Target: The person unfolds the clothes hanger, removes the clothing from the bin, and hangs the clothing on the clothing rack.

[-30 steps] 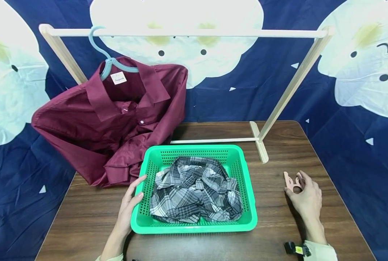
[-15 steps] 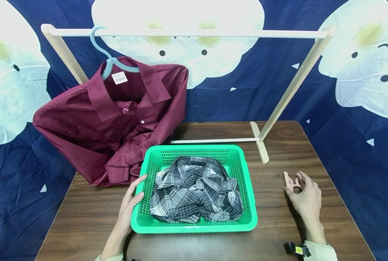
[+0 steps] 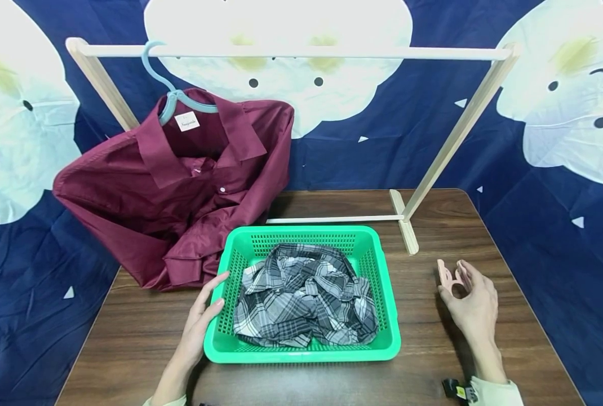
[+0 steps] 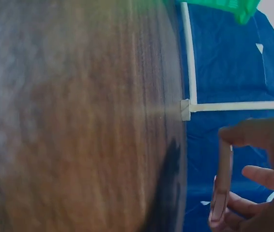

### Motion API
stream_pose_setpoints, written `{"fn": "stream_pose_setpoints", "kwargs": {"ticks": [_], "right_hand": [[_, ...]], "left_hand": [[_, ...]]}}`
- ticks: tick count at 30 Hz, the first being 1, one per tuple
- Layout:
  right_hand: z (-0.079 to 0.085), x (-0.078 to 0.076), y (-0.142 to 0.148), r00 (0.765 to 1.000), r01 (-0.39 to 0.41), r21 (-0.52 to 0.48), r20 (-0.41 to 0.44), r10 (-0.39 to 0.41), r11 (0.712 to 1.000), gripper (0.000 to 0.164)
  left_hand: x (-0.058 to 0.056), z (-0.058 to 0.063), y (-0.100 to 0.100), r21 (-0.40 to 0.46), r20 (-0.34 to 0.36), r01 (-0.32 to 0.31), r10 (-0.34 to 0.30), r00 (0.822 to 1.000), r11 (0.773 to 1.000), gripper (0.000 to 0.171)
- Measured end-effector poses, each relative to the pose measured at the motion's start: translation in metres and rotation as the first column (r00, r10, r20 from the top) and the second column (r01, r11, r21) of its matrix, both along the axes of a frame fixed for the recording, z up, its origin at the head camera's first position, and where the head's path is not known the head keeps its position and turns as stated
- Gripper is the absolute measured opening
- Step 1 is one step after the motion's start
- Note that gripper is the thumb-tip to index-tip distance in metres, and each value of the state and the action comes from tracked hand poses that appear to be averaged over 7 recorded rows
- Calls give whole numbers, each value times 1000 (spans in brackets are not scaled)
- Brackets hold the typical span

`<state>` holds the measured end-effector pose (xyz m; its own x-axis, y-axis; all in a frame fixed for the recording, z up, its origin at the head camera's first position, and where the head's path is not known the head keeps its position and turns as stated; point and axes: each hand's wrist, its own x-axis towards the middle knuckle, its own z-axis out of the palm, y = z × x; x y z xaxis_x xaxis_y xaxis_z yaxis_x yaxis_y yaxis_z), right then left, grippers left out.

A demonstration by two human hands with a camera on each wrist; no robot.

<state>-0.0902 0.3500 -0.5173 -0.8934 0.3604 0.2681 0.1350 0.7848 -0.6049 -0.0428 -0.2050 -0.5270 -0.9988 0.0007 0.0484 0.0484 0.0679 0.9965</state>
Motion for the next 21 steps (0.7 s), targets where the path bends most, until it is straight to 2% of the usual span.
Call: {"fn": "stream_pose_setpoints", "kwargs": {"ticks": [2,4,6,7,10,12,14,18,21], "right_hand": [[5,0,-5,1000,3,-55,-22,-5,999,76],[11,0,-11,999,9,-155,-38,-15,988,75],[18,-1,-17,999,0,-302,-50,-16,953,75],[22,-1,-20,998,-13,-386,-62,-11,922,74],[33,-1,-29,990,-96,-616,-142,9,782,72],[40,0,-34,977,-176,-700,-212,35,692,73],[46,2,-40,954,-273,-743,-289,76,611,73],[60,7,-49,895,-443,-751,-399,198,489,70],[69,9,-56,844,-532,-779,-458,278,332,69]], "left_hand": [[0,3,-2,-32,0,17,-17,1000,999,50],[0,6,-4,-71,2,35,-35,999,997,50],[0,10,-7,-123,7,53,-52,999,991,51],[1,11,-9,-153,9,63,-62,998,986,51],[1,17,-13,-246,15,90,-89,996,965,51],[0,20,-16,-310,-1,102,-107,994,945,52],[0,25,-17,-376,-23,109,-127,992,920,54],[0,38,-18,-515,-64,100,-154,986,851,56],[1,51,-17,-593,-73,77,-149,986,802,58]]}}
